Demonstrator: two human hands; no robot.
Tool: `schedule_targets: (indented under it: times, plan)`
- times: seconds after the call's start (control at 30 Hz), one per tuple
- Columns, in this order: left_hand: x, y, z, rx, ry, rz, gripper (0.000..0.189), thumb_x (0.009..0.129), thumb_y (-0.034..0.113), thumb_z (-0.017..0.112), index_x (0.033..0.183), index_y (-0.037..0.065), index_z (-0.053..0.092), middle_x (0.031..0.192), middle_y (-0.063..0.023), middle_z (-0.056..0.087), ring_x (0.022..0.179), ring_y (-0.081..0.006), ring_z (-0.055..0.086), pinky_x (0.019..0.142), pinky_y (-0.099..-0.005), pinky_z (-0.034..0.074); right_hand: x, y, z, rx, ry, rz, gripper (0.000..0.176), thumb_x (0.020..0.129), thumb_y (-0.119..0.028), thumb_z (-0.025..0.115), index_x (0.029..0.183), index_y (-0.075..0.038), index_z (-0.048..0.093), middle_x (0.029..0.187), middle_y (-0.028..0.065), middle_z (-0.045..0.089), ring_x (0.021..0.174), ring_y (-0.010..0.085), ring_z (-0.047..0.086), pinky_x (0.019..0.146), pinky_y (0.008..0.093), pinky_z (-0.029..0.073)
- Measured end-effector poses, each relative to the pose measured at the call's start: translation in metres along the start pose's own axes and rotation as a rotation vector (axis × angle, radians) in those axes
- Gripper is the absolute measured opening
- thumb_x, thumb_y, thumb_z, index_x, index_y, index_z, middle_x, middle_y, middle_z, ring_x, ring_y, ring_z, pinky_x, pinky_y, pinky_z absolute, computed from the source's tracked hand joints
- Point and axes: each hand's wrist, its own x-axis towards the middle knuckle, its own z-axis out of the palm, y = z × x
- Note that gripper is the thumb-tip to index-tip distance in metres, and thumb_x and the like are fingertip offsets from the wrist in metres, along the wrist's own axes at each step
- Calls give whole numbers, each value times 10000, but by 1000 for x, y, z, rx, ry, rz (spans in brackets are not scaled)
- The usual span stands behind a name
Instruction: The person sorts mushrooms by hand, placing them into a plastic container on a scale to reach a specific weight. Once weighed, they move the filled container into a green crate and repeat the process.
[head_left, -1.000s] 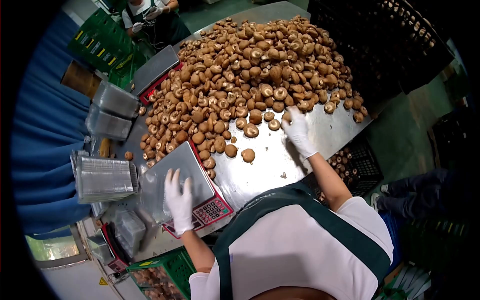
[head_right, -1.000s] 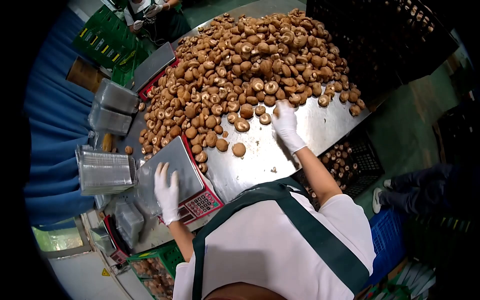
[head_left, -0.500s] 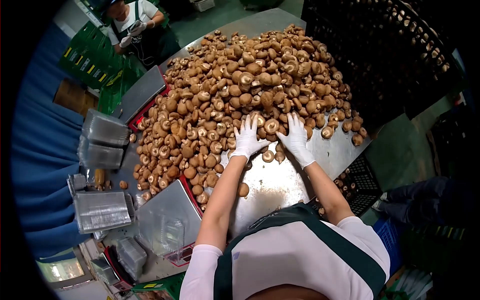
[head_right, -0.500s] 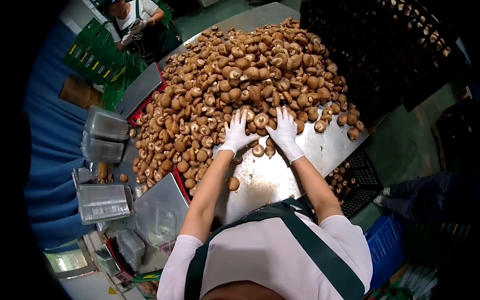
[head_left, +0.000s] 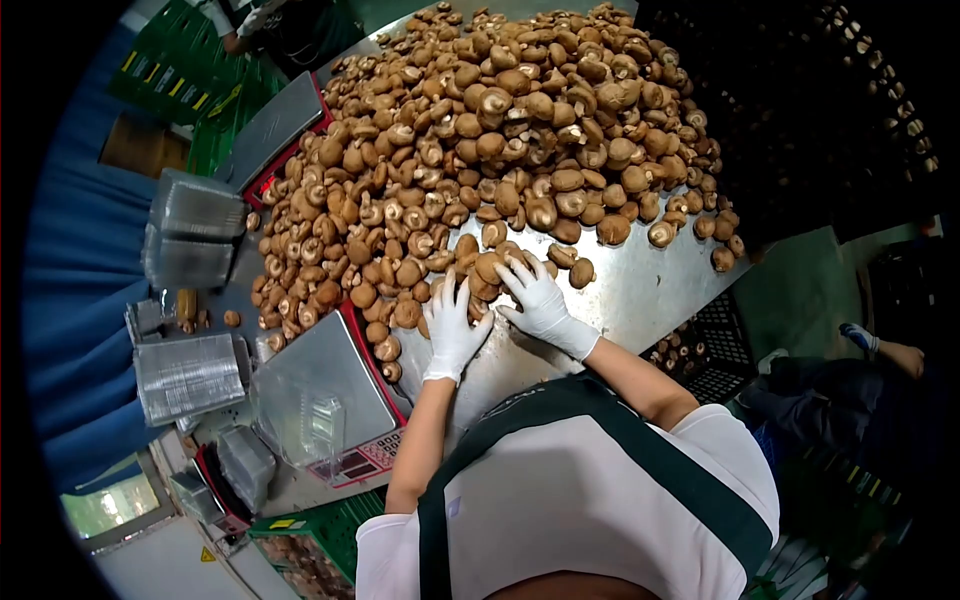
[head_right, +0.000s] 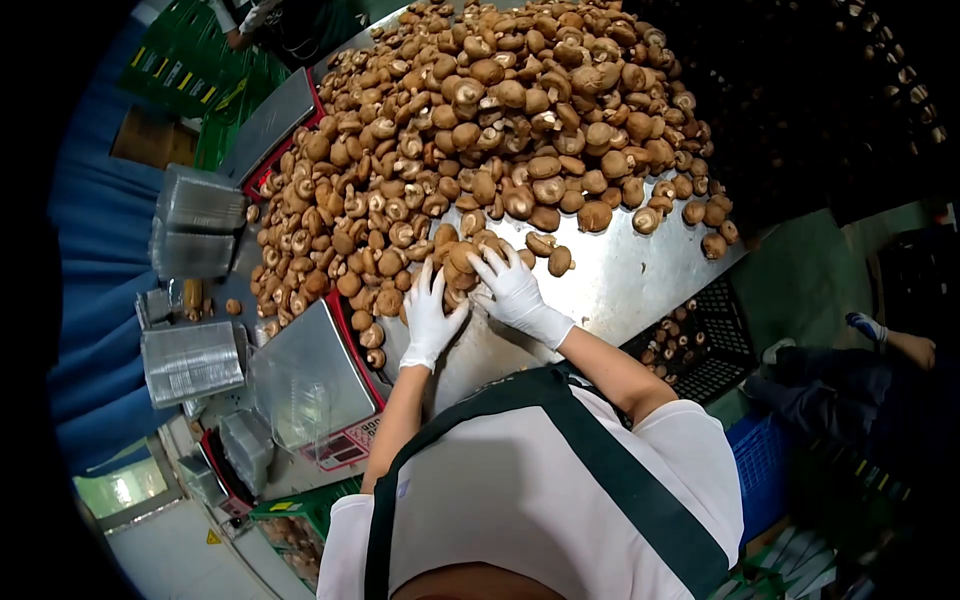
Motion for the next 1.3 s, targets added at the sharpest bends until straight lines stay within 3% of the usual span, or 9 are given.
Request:
schedule_targets:
  times: [0.23, 0.43, 0.57, 0.7, 0.87, 1.13, 1.23, 1.3]
  plan:
    - [-75, 20, -1, 62, 25, 30, 524, 711, 309, 647, 1156, 64, 518, 1240, -116, 494, 1222, -297, 389, 1020, -512, 209, -23, -17, -19, 94, -81, -284, 585, 661, -252, 727, 1189, -96, 531, 1216, 128, 497, 1153, 402, 438, 912, 458, 417]
    - [-100, 15, -14, -15, 125, 53, 592, 650, 279, 733, 1161, 79, 512, 1247, -118, 493, 1214, -340, 399, 1019, -515, 218, -37, -15, -26, 148, -102, -341, 590, 663, -244, 724, 1197, -97, 520, 1232, 134, 490, 1145, 384, 449, 911, 445, 422]
    - [-100, 18, -18, -48, 148, 27, 635, 625, 301, 762, 1164, 83, 508, 1266, -156, 463, 1206, -353, 404, 1016, -520, 217, -51, -5, -22, 140, -124, -67, 585, 743, -259, 634, 1260, -50, 457, 1272, 190, 452, 1135, 378, 460, 941, 427, 396]
    - [-87, 21, -17, -29, 100, 8, 723, 593, 352, 775, 1197, 75, 493, 1302, -168, 424, 1216, -354, 386, 999, -559, 208, -64, 16, -12, 138, 44, 228, 537, 775, -194, 618, 1254, -18, 452, 1272, 215, 442, 1089, 366, 476, 933, 402, 399]
    - [-56, 27, -17, 29, -82, -22, 752, 654, 519, 683, 1296, 196, 462, 1420, -131, 310, 1287, -336, 291, 1005, -627, 170, -61, 19, -20, 91, 85, 279, 506, 761, -185, 630, 1228, -52, 487, 1268, 178, 462, 1094, 346, 470, 931, 389, 403]
    - [-58, 12, -25, 26, -159, -2, 681, 666, 501, 676, 1230, 150, 530, 1422, -111, 316, 1324, -341, 227, 1014, -633, 140, -47, 23, -17, 77, 169, 209, 450, 716, -160, 654, 1143, -55, 556, 1146, 157, 552, 1075, 336, 481, 919, 407, 407]
    - [-73, 6, -25, 164, -234, -49, 685, 659, 502, 691, 1231, 161, 531, 1356, -90, 400, 1315, -361, 246, 1020, -616, 155, -32, 17, -19, 36, 176, 137, 447, 697, -154, 666, 1122, -63, 562, 1128, 129, 566, 1076, 318, 481, 902, 400, 414]
    - [-83, 2, -24, 120, -154, -68, 682, 656, 501, 698, 1218, 153, 530, 1320, -80, 439, 1298, -359, 280, 1016, -604, 178, -29, 10, -22, 13, 124, 130, 446, 699, -155, 662, 1122, -76, 547, 1150, 100, 556, 1085, 305, 472, 917, 403, 389]
